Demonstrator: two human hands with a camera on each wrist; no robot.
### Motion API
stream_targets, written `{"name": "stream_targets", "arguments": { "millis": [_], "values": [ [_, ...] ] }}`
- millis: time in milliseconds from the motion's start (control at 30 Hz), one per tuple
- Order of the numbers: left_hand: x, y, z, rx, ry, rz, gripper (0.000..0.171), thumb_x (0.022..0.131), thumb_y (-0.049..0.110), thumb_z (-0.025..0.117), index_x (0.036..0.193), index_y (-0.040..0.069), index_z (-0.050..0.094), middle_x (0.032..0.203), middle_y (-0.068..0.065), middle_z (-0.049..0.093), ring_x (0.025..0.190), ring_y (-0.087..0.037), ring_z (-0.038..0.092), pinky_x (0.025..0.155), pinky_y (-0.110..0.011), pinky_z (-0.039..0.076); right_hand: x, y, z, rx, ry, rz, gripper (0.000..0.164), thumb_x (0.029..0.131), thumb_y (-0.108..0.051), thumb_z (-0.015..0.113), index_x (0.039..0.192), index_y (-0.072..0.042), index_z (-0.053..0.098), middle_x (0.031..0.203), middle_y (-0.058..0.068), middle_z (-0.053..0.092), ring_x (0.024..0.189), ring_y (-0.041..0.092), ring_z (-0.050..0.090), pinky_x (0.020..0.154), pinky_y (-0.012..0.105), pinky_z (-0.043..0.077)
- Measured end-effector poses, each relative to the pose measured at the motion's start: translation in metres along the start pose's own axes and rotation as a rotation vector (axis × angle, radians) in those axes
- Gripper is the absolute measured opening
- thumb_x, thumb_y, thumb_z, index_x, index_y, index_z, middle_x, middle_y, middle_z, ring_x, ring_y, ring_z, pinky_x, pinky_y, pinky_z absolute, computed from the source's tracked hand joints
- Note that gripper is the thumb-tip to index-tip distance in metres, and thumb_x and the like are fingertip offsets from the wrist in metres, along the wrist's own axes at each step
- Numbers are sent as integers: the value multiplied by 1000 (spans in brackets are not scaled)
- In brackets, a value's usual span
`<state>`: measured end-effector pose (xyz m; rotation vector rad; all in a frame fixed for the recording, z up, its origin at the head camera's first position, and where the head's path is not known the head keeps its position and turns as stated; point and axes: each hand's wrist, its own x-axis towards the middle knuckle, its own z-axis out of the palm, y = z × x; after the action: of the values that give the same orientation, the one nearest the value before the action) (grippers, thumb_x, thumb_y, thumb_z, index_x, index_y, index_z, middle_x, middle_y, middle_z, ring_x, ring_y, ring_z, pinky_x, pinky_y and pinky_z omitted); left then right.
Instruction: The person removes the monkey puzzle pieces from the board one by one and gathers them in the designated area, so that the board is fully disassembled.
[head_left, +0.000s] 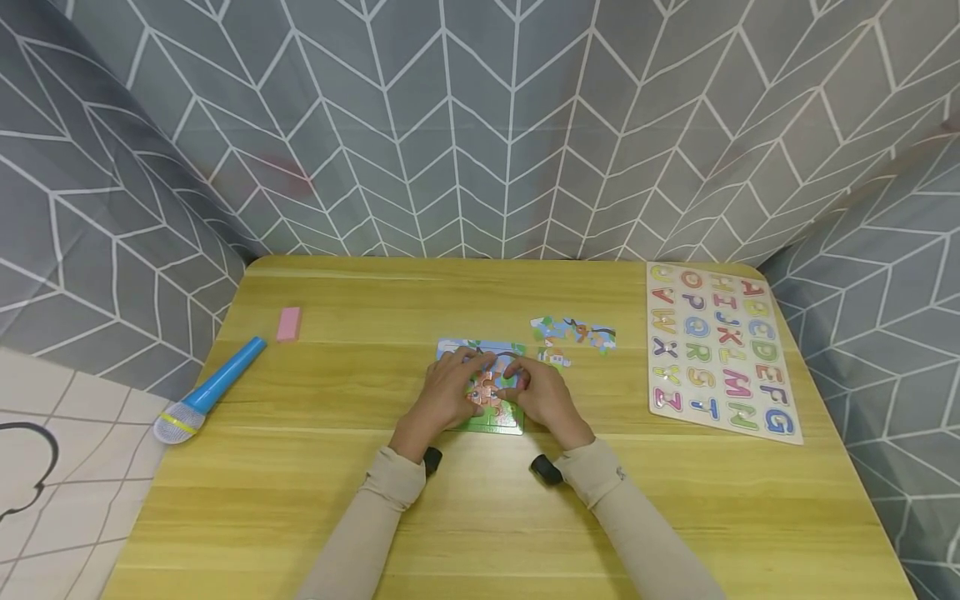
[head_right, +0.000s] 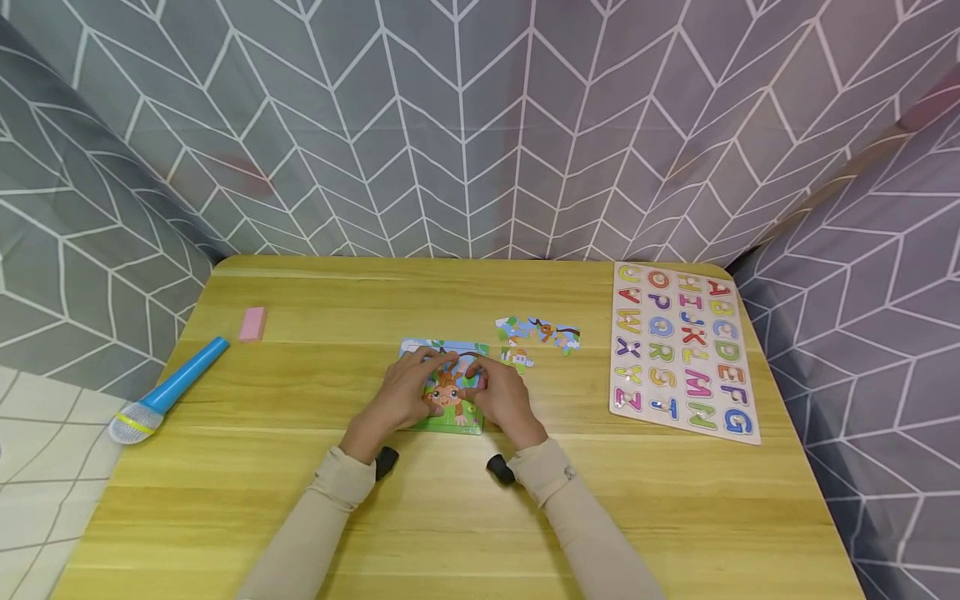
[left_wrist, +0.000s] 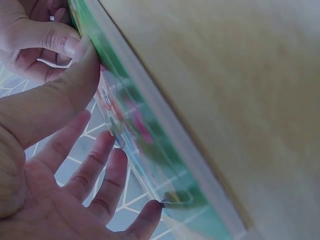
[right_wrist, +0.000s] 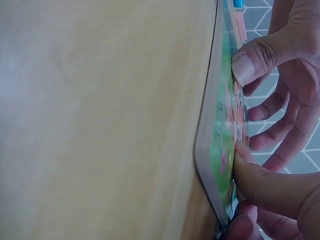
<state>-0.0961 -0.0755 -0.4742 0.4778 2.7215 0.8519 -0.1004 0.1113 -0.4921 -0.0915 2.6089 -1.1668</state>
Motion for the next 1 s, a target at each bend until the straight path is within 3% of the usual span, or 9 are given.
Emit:
{"name": "stream_targets", "arguments": {
  "millis": [400,667,1000],
  "values": [
    [0,-1,2,20,-1,19,84,74,9,89,148,19,50,142,-6,51,126,-32,49,111,-56,39,2,-3,1,21,-11,-29,28,84,-17,82,108,-7,70,75,2,60,64,12,52,58,23,43],
    [0,-1,3,17,7,35,85,73,6,88,148,21,50,141,-7,51,127,-32,48,110,-56,40,6,-13,3,29,-64,-83,33,89,-24,77,116,-6,70,80,3,64,68,13,56,61,24,46],
    [1,-3,5,12,17,28,87,72,6,89,148,19,49,142,-8,50,125,-33,49,108,-56,40,8,-15,6,59,-105,-69,35,91,-21,75,120,-2,67,82,5,69,61,12,57,54,23,47]
  ]
}}
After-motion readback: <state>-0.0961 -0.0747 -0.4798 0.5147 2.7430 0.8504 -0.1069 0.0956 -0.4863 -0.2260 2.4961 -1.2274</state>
